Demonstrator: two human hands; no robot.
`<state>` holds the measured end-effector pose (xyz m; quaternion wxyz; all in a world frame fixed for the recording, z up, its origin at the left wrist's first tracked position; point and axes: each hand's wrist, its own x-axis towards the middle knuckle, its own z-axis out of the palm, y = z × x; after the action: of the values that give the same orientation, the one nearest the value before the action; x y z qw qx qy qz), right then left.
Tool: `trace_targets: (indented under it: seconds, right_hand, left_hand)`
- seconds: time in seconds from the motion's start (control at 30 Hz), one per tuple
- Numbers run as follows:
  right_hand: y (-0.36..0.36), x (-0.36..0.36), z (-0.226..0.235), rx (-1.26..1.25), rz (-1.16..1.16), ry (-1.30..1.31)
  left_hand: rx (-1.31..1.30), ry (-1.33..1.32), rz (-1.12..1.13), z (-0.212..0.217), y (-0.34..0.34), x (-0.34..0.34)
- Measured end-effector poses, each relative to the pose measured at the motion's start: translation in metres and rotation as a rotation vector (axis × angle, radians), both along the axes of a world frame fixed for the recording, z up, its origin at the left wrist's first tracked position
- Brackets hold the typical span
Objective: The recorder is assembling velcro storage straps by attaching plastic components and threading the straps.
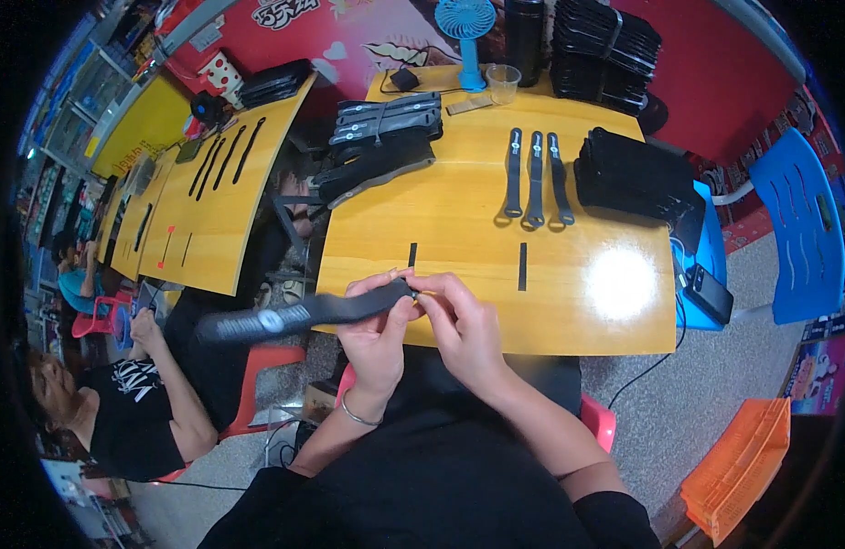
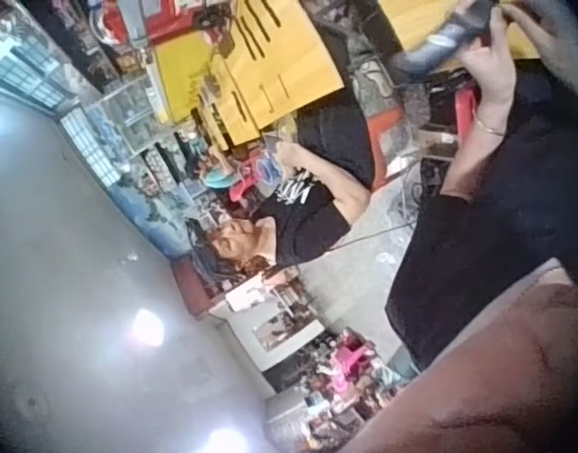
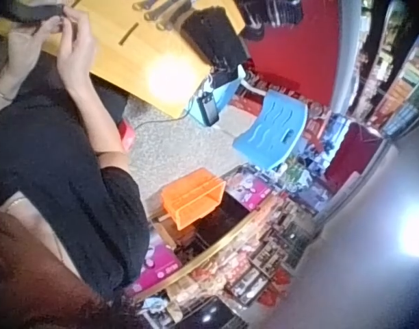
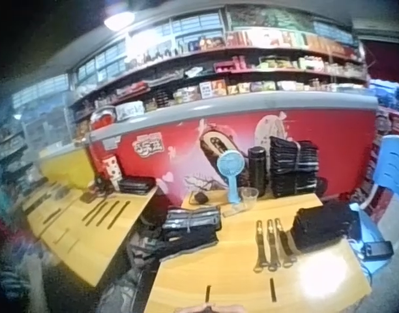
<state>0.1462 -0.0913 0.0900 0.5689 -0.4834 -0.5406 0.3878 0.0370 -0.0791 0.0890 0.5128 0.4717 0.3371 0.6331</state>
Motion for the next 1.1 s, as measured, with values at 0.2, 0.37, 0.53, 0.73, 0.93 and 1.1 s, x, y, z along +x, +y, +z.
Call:
trace_targets:
  seconds: [0.2,0.37,0.53,0.73,0.93,1.1]
  right_hand:
    - [0.003,0.011,0.008,0.027,0.064,-0.02]
    - [-0.002,0.013,0.017,0.053,0.034,-0.244]
    - [-0.005,0.019,0.007,0.032,0.031,-0.19]
    - [-0.006,0.015,0.005,0.062,-0.024,-0.335]
    - [-0.014,0.017,0.009,0.045,0.022,-0.276]
    - [-0.021,0.015,0.011,0.034,0.071,-0.337]
  left_hand:
    - [-0.032,-0.089,-0.112,-0.003,0.006,-0.004]
    - [-0.032,-0.038,-0.127,-0.009,0.007,-0.006]
    - [-0.049,0.047,-0.204,-0.005,0.011,-0.016]
    - [-0.069,0.153,-0.318,-0.005,0.013,-0.028]
    - [-0.274,0.064,-0.437,-0.003,0.005,-0.036]
    - [-0.312,0.067,-0.518,-0.001,0.006,-0.049]
